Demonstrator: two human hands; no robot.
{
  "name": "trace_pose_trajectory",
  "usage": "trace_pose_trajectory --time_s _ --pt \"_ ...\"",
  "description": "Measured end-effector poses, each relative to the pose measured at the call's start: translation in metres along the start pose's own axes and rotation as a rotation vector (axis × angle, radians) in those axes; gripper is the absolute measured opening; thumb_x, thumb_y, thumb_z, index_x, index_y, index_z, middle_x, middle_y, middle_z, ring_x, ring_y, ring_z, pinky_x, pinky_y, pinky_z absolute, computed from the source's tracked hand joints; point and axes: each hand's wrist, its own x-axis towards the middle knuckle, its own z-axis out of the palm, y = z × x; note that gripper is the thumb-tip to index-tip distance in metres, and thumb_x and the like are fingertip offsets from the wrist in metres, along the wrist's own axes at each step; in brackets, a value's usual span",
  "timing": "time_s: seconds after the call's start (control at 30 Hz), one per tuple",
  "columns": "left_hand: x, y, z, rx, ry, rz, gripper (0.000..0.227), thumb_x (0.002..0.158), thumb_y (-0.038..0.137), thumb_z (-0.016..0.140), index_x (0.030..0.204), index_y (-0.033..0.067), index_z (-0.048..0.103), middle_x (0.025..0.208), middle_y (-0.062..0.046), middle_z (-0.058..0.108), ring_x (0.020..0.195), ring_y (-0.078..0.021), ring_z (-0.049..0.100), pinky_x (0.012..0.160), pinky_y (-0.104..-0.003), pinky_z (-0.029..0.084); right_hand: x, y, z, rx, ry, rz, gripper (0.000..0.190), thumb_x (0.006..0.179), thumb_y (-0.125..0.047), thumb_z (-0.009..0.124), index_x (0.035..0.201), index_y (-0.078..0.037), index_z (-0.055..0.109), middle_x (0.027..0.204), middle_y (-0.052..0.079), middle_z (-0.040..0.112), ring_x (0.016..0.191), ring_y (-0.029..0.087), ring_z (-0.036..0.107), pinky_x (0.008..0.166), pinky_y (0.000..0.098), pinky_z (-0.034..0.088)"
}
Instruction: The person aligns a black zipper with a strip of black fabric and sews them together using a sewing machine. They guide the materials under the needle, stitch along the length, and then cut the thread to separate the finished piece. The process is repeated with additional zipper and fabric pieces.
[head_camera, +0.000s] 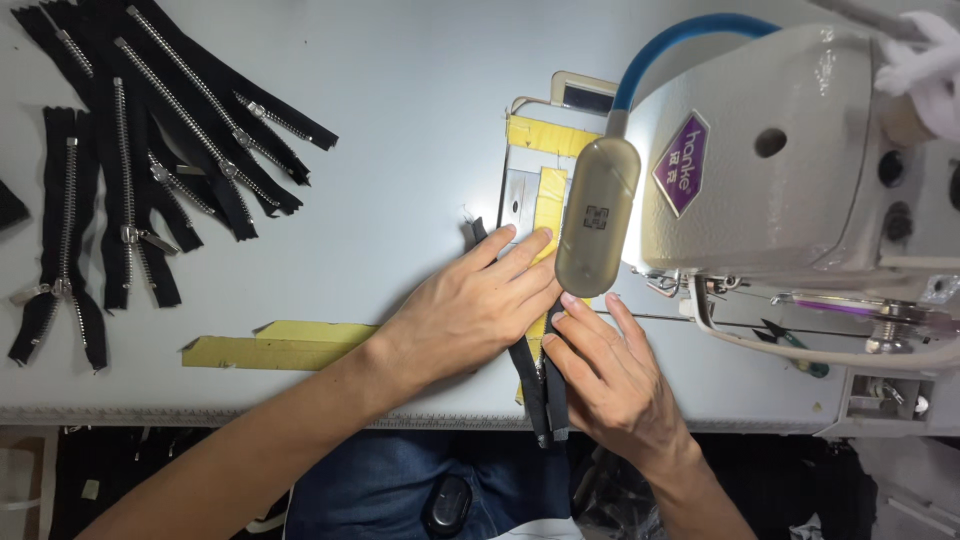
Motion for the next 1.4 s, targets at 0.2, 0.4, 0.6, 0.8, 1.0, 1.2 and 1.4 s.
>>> trace_pose_trajectory --time_s 0.2,0.4,0.6,0.8,1.0,1.2,1.4 --pt "0.003 0.002 0.0 0.002 -0.001 -0.002 0.028 0.104 0.01 0.046 0.119 0.0085 0.069 0.118 -0.008 0.07 0.125 -0.0286 0.062 0.105 -0.04 0.047 -0.005 0.01 0.0 -0.069 -0.021 -0.054 0.028 0.102 -0.006 0.039 0.108 -0.002 0.067 0.114 0.018 0.07 0.118 0.035 0.07 0.106 0.0582 0.045" --pt "0.009 0.001 0.0 0.021 -0.053 -0.016 0.027 0.105 0.01 0.046 0.122 0.0101 0.067 0.129 -0.013 0.069 0.13 -0.0296 0.059 0.107 -0.04 0.046 -0.005 0.016 -0.001 -0.078 -0.001 -0.102 0.028 0.103 -0.005 0.041 0.107 -0.002 0.068 0.112 0.018 0.071 0.11 0.034 0.071 0.1 0.0593 0.049" --pt "0.011 -0.006 0.0 -0.026 -0.083 0.012 0.024 0.101 0.009 0.049 0.118 0.0107 0.067 0.126 -0.013 0.071 0.132 -0.0303 0.059 0.11 -0.043 0.043 -0.002 0.019 -0.004 -0.084 0.006 -0.089 0.025 0.102 -0.005 0.043 0.105 -0.002 0.068 0.109 0.019 0.071 0.106 0.033 0.072 0.1 0.0588 0.049" --pt "0.02 -0.014 0.002 -0.041 -0.134 0.043 0.008 0.099 0.022 0.062 0.105 0.0188 0.067 0.102 -0.003 0.069 0.119 -0.0292 0.062 0.108 -0.047 0.044 -0.003 0.021 -0.006 -0.082 0.008 -0.12 0.024 0.102 -0.003 0.045 0.105 -0.001 0.069 0.111 0.018 0.071 0.111 0.034 0.072 0.099 0.0603 0.05" --pt "0.022 -0.014 -0.003 0.001 -0.094 0.056 0.01 0.103 0.019 0.053 0.105 0.0196 0.063 0.104 -0.005 0.068 0.113 -0.0275 0.062 0.102 -0.042 0.046 -0.001 0.018 -0.01 -0.072 0.001 -0.103 0.027 0.102 -0.002 0.042 0.105 -0.001 0.069 0.111 0.018 0.072 0.115 0.035 0.071 0.1 0.0596 0.049" --pt "0.016 -0.012 0.005 -0.034 -0.065 0.022 0.017 0.102 0.024 0.06 0.116 0.0164 0.065 0.115 -0.01 0.072 0.123 -0.0314 0.063 0.109 -0.044 0.045 -0.002 0.019 -0.009 -0.091 0.009 -0.104 0.02 0.102 -0.002 0.048 0.105 -0.002 0.068 0.112 0.017 0.071 0.114 0.034 0.071 0.099 0.0604 0.051" --pt "0.019 -0.018 0.004 -0.102 -0.02 0.023 0.012 0.104 0.025 0.061 0.104 0.0133 0.066 0.115 -0.015 0.071 0.122 -0.0347 0.062 0.108 -0.047 0.045 0.001 0.023 -0.009 -0.086 0.014 -0.11 0.021 0.101 -0.001 0.047 0.104 -0.001 0.068 0.11 0.017 0.071 0.11 0.033 0.072 0.1 0.0599 0.05"
